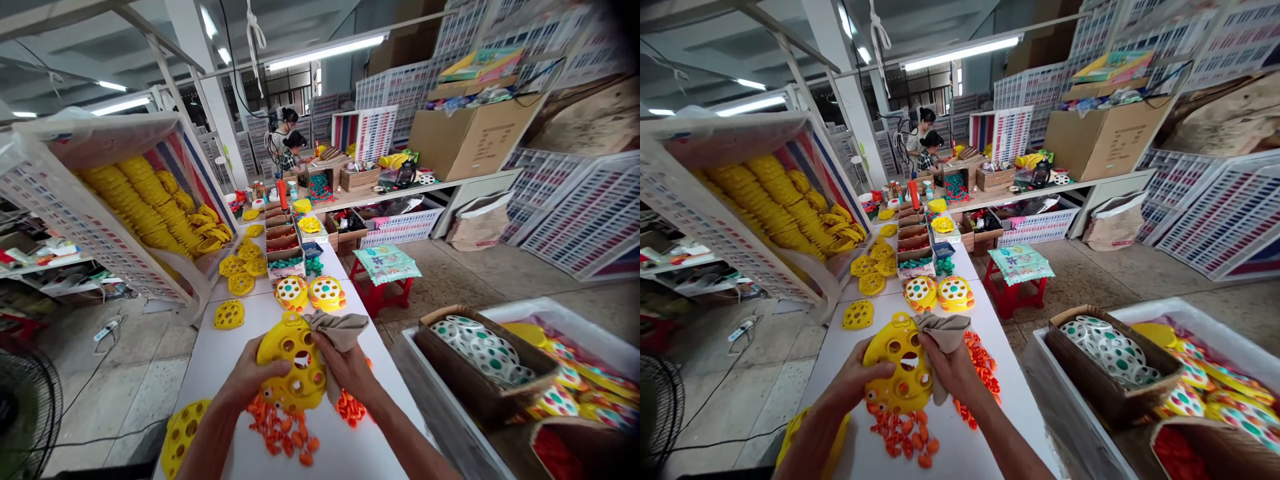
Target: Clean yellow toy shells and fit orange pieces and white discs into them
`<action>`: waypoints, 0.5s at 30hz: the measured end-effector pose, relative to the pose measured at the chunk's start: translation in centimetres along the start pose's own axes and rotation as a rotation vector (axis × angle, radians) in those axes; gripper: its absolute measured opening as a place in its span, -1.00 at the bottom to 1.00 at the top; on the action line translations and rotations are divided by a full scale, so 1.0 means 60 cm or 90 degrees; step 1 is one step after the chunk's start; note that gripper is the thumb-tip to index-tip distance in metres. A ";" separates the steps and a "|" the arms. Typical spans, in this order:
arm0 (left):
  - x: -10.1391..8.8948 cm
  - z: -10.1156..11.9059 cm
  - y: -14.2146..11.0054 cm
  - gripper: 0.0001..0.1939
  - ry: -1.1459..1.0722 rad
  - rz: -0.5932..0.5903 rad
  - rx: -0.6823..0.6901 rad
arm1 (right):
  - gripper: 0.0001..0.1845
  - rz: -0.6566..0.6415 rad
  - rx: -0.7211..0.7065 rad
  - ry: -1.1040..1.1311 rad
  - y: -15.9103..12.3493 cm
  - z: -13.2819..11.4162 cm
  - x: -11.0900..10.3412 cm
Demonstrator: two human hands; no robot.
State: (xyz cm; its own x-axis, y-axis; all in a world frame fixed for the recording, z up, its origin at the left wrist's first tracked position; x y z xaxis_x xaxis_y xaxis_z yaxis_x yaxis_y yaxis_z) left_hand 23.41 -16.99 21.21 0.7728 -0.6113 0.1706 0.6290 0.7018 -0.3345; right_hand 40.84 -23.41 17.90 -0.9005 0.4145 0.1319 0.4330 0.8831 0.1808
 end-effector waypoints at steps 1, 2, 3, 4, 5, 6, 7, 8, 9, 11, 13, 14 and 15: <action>0.007 0.000 0.002 -0.44 0.000 0.003 -0.006 | -0.67 0.008 -0.047 -0.039 0.002 -0.010 0.004; 0.014 -0.002 0.006 -0.46 -0.006 0.019 -0.003 | -0.68 0.019 -0.091 -0.080 0.003 -0.018 0.011; 0.021 -0.007 0.009 -0.46 -0.011 0.043 0.010 | -0.69 0.030 -0.126 -0.123 0.004 -0.025 0.020; 0.027 -0.011 0.013 -0.47 -0.009 0.069 0.031 | -0.68 0.041 -0.154 -0.170 0.003 -0.030 0.031; 0.033 -0.016 0.017 -0.49 -0.002 0.092 0.055 | -0.63 0.051 -0.181 -0.221 0.003 -0.035 0.041; 0.038 -0.019 0.019 -0.50 0.006 0.113 0.080 | -0.55 0.055 -0.213 -0.272 0.002 -0.041 0.051; 0.041 -0.020 0.021 -0.51 0.011 0.136 0.105 | -0.47 0.048 -0.247 -0.315 0.002 -0.047 0.060; 0.043 -0.019 0.022 -0.50 0.014 0.159 0.127 | -0.41 0.032 -0.280 -0.346 0.003 -0.053 0.067; 0.043 -0.018 0.021 -0.50 0.014 0.179 0.144 | -0.38 0.013 -0.309 -0.362 0.005 -0.057 0.071; 0.044 -0.016 0.018 -0.50 0.005 0.200 0.157 | -0.36 -0.019 -0.353 -0.351 0.011 -0.061 0.069; 0.045 -0.022 0.015 -0.55 -0.008 0.195 0.130 | -0.44 -0.034 -0.365 -0.297 0.017 -0.056 0.058; 0.044 -0.028 0.013 -0.59 -0.015 0.192 0.107 | -0.51 -0.025 -0.341 -0.252 0.020 -0.049 0.049; 0.042 -0.035 0.010 -0.62 -0.025 0.194 0.085 | -0.59 0.001 -0.297 -0.205 0.021 -0.038 0.040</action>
State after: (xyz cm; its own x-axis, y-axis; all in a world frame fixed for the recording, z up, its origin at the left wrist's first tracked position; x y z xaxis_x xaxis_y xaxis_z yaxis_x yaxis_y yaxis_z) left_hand 25.56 -18.89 19.49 0.9281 -0.3532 0.1180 0.3720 0.8933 -0.2520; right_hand 39.33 -21.79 20.66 -0.8357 0.5259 -0.1584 0.3406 0.7225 0.6017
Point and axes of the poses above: each hand's wrist, its own y-axis towards the middle knuckle, its own x-axis out of the palm, z = x × y, the point moved 6 cm from there along y, towards the middle knuckle, and after that the axes turned 2 degrees about y, right-handed, at the moved point
